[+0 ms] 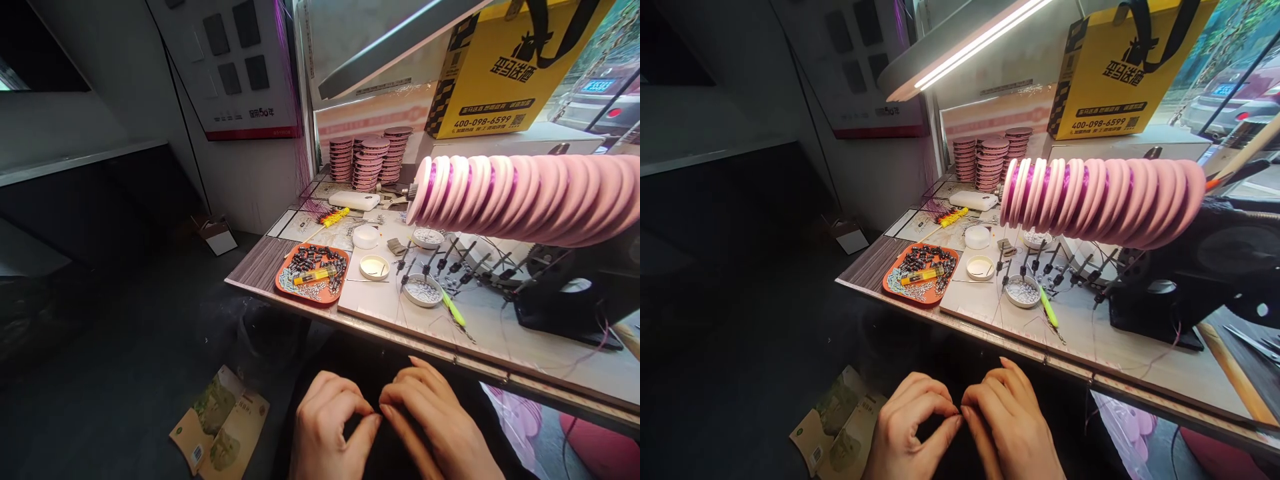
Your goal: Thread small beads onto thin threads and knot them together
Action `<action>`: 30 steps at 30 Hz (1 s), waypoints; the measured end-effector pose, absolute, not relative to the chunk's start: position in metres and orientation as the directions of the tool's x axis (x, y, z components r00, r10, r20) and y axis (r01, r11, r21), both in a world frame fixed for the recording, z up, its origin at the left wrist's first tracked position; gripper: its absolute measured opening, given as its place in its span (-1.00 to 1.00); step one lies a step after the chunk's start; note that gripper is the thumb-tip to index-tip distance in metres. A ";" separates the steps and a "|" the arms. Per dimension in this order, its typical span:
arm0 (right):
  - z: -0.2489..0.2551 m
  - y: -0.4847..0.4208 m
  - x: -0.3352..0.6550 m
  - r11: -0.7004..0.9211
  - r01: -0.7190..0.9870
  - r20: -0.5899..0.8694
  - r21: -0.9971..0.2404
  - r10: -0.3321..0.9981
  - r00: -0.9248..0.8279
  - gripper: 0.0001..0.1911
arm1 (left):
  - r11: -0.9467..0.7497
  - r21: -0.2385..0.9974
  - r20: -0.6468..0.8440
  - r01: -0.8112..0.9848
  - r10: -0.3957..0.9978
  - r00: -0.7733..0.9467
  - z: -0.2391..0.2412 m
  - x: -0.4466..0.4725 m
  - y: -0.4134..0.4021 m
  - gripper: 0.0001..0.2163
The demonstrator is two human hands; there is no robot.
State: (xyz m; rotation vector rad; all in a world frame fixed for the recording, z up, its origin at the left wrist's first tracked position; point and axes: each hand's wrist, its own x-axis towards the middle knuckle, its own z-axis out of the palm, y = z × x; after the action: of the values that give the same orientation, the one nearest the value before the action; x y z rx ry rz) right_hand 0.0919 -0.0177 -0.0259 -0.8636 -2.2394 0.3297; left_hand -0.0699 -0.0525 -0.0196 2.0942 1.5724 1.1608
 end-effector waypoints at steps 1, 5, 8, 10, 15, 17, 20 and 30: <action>-0.027 -0.018 0.092 0.741 0.491 0.517 -0.459 0.671 -0.531 -0.87 | -0.361 0.646 0.419 0.673 0.904 0.084 -0.020 -0.070 -0.052 -0.85; -0.030 -0.018 0.093 0.712 0.496 0.499 -0.496 0.702 -0.508 -0.89 | -0.246 0.729 0.292 0.638 0.956 0.034 -0.023 -0.070 -0.053 -0.87; -0.032 -0.018 0.095 0.685 0.494 0.469 -0.535 0.727 -0.501 -0.90 | -0.135 0.795 0.204 0.591 0.977 -0.053 -0.024 -0.068 -0.054 -0.85; -0.033 -0.019 0.095 0.672 0.487 0.468 -0.558 0.739 -0.484 -0.91 | -0.095 0.823 0.174 0.560 0.981 -0.089 -0.024 -0.066 -0.055 -0.85; -0.032 -0.021 0.092 0.654 0.450 0.452 -0.608 0.752 -0.480 -0.90 | -0.082 0.846 0.160 0.527 0.982 -0.104 -0.023 -0.065 -0.055 -0.87; -0.032 -0.020 0.092 0.651 0.444 0.446 -0.616 0.753 -0.484 -0.91 | -0.085 0.853 0.164 0.515 0.980 -0.111 -0.023 -0.065 -0.054 -0.87; -0.032 -0.019 0.092 0.650 0.446 0.441 -0.615 0.753 -0.488 -0.90 | -0.065 0.880 0.144 0.470 0.980 -0.135 -0.023 -0.066 -0.054 -0.87; -0.033 -0.022 0.092 0.542 0.409 0.351 -0.734 0.819 -0.454 -0.87 | 0.009 0.933 0.033 0.360 0.993 -0.111 -0.023 -0.063 -0.053 -0.89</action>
State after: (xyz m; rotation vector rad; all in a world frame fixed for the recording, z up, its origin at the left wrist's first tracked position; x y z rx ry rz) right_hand 0.0922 -0.0221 -0.0333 -0.9877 -2.0733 0.7430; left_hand -0.0634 -0.0531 -0.0232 1.4288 1.5621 1.1076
